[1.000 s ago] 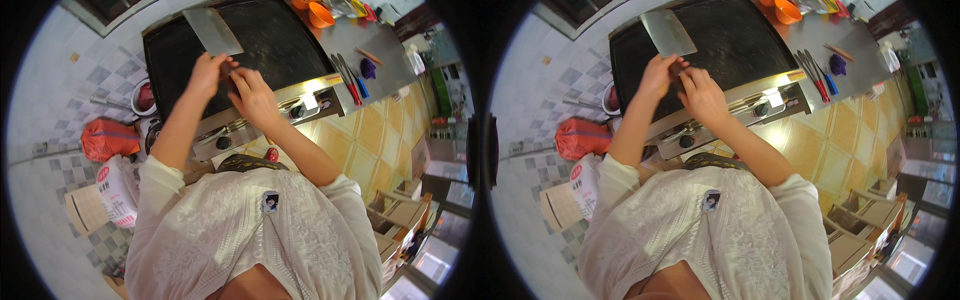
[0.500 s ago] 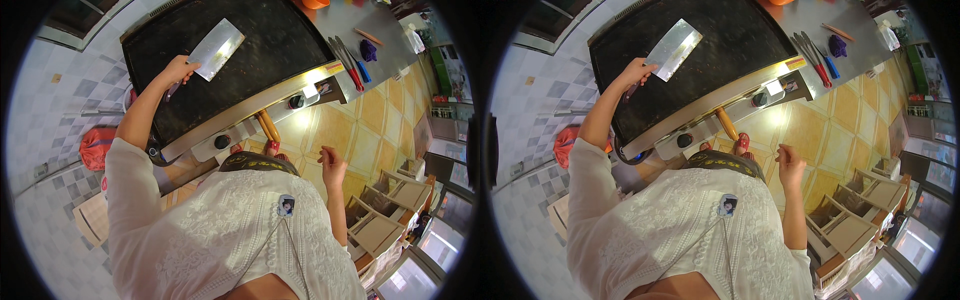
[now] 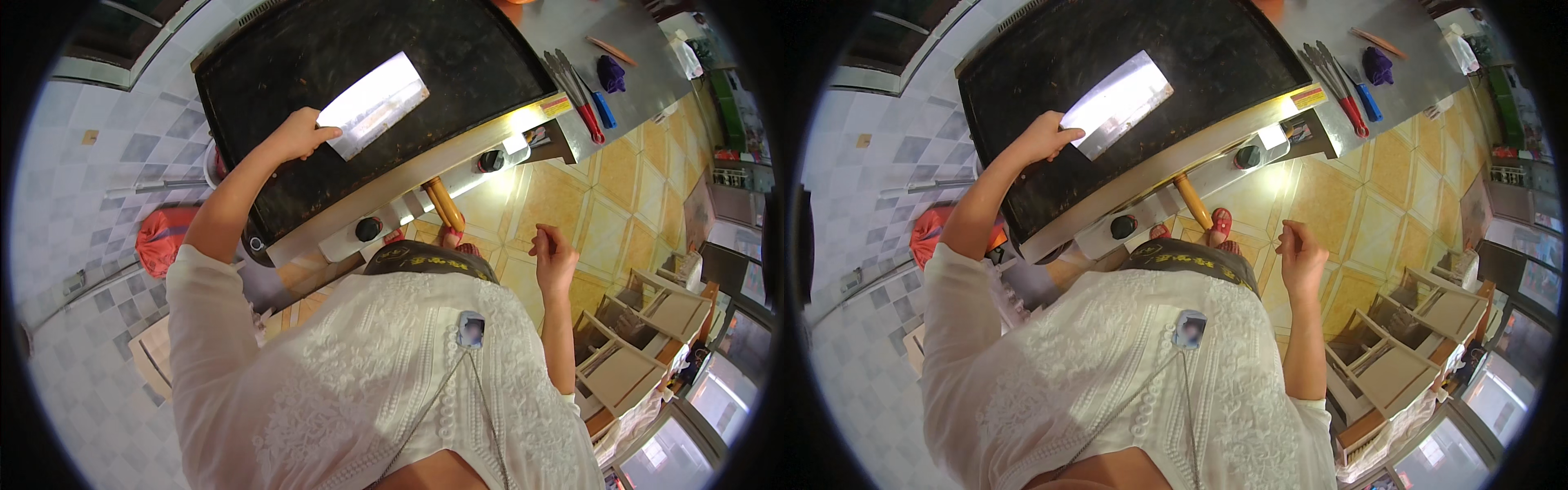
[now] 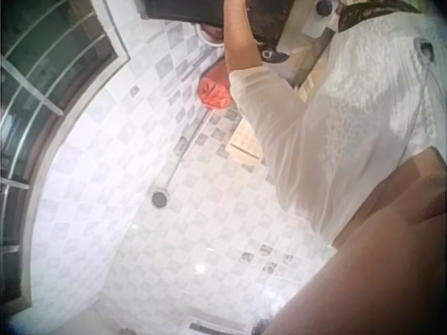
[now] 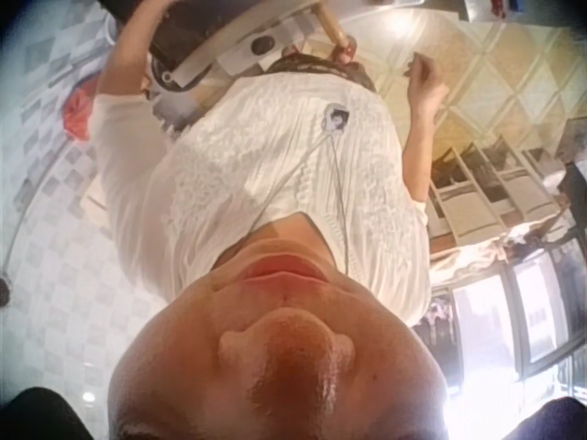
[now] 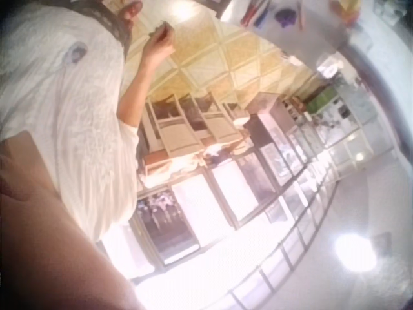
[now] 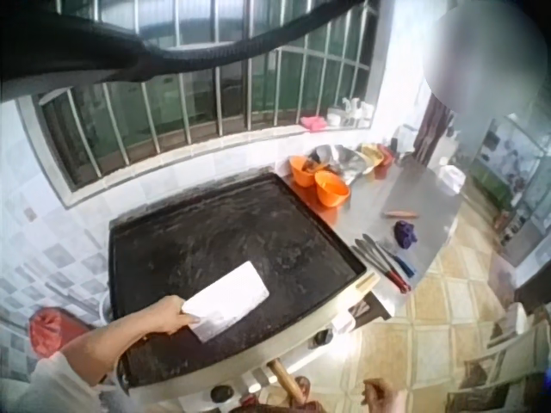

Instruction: The person flips and removes cooked pancakes from a grill using tongs, then scrapes the griddle surface with a metal spatula. They repeat the process of flipping and removing pancakes while periodically cleaning the cooking surface.

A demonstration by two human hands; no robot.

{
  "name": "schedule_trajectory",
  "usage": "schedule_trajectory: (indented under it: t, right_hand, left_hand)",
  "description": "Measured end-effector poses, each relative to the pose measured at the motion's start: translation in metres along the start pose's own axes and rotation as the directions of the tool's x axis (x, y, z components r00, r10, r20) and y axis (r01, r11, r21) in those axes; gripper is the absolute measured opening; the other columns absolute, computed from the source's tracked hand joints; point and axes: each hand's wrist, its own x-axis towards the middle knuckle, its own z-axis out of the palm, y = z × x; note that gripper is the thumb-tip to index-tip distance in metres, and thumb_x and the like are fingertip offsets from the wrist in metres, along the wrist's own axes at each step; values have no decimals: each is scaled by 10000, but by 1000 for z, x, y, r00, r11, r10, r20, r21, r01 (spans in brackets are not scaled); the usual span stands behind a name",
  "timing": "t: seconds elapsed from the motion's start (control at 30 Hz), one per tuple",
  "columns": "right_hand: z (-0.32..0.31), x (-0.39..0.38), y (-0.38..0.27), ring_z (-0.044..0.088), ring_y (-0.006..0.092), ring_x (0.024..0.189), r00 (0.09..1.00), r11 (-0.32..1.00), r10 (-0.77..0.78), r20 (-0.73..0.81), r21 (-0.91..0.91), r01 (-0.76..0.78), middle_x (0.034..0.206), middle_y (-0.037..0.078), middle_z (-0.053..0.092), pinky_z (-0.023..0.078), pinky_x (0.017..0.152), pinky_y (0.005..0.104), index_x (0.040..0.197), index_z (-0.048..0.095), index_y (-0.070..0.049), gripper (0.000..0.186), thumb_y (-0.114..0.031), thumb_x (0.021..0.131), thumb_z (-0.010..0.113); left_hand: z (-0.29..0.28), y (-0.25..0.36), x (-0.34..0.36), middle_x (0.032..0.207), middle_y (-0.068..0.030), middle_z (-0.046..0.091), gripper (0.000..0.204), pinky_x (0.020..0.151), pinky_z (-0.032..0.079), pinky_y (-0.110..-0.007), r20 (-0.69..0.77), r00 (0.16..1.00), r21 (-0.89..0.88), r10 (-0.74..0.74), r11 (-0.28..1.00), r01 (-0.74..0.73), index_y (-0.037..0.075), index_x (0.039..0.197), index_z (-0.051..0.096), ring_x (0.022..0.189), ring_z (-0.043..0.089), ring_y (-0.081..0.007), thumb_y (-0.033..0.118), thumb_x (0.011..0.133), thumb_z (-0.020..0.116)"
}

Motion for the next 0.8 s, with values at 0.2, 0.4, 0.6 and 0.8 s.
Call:
schedule_trajectory:
  t: [0.2, 0.4, 0.6, 0.8]
  right_hand:
    - [8, 7, -6, 599, 122, 521, 998, 999, 11, 56, 39, -13, 635, 87, 614, 468, 495, 245, 912, 630, 18, 101, -37, 856, 568]
    - [8, 13, -9, 597, 123, 518, 996, 1000, -6, 90, 9, 5, 638, 93, 611, 463, 490, 246, 909, 627, 21, 108, -56, 859, 570]
    - [3, 17, -8, 602, 130, 515, 996, 1000, -8, 85, 8, 8, 635, 94, 612, 464, 489, 249, 914, 625, 17, 109, -60, 858, 572]
    - [-2, 19, -5, 606, 136, 510, 999, 999, -19, 47, -46, 21, 629, 93, 614, 464, 487, 255, 904, 625, 14, 109, -72, 858, 575]
  left_hand:
    - [6, 0, -10, 481, -33, 458, 255, 376, 347, -276, 39, 999, 27, 9, 1000, -10, -56, 825, 597, 372, 429, -113, 198, 835, 624]
    - [8, -6, -21, 479, -30, 461, 243, 385, 348, -271, 106, 994, 36, -3, 999, -1, -48, 835, 604, 376, 430, -108, 193, 833, 627]
    - [8, -11, -32, 486, -41, 484, 249, 396, 360, -269, 130, 990, 138, 47, 988, -65, -52, 830, 610, 385, 447, -106, 196, 829, 628]
    - [-1, -7, -10, 468, -41, 469, 326, 366, 365, -282, 28, 999, 17, 20, 1000, -21, -65, 790, 581, 374, 460, -115, 250, 822, 655]
